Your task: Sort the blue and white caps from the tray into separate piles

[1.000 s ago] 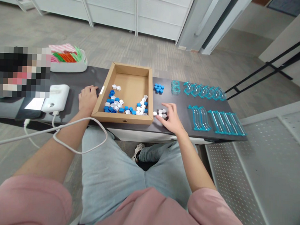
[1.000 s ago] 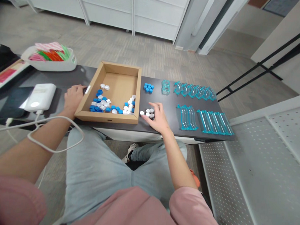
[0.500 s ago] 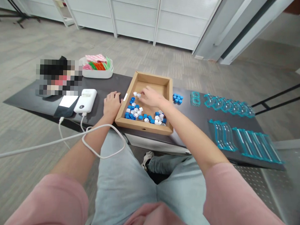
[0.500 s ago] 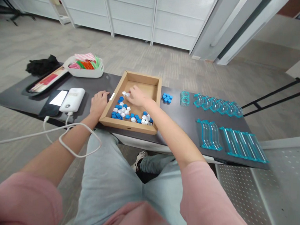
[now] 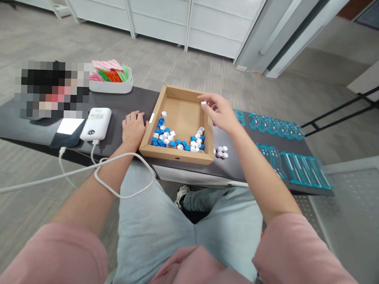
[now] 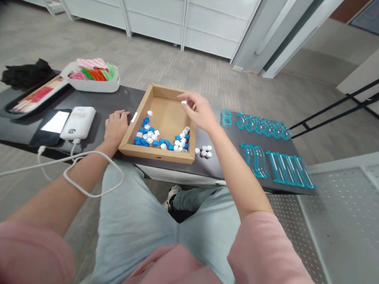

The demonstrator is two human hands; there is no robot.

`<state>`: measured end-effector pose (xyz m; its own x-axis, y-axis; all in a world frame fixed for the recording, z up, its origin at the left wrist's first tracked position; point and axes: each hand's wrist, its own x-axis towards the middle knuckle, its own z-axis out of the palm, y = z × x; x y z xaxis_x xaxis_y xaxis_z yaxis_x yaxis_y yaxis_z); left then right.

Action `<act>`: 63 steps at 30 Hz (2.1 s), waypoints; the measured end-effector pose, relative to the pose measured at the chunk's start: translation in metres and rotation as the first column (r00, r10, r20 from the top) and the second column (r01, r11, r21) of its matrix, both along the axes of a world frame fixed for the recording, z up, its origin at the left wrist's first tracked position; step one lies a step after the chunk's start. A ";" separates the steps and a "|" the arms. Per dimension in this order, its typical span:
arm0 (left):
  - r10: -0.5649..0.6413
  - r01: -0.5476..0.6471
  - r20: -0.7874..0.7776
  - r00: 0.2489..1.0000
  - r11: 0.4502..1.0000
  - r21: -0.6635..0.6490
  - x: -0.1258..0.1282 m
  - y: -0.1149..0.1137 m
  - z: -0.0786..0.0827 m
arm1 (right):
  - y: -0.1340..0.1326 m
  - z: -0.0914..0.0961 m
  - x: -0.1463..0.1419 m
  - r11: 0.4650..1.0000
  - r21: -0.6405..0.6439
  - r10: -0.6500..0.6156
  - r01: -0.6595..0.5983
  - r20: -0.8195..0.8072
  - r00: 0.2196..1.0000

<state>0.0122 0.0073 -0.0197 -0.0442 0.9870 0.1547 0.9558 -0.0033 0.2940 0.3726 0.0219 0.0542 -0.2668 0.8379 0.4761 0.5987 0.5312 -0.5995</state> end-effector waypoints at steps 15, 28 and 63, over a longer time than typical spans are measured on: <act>0.001 -0.004 -0.039 0.999 0.997 -0.083 0.003 -0.004 0.015 | -0.180 -0.091 0.085 0.835 -0.312 -0.488 0.454 -0.038 0.872; 0.012 -0.010 0.014 1.000 0.994 -0.105 0.000 -0.003 0.017 | -0.150 -0.092 0.043 0.944 -0.225 -0.170 0.243 0.299 0.939; 0.002 -0.003 0.020 1.000 0.999 0.034 0.003 -0.001 -0.004 | 0.081 -0.044 -0.166 0.940 -0.325 0.103 0.101 0.555 0.825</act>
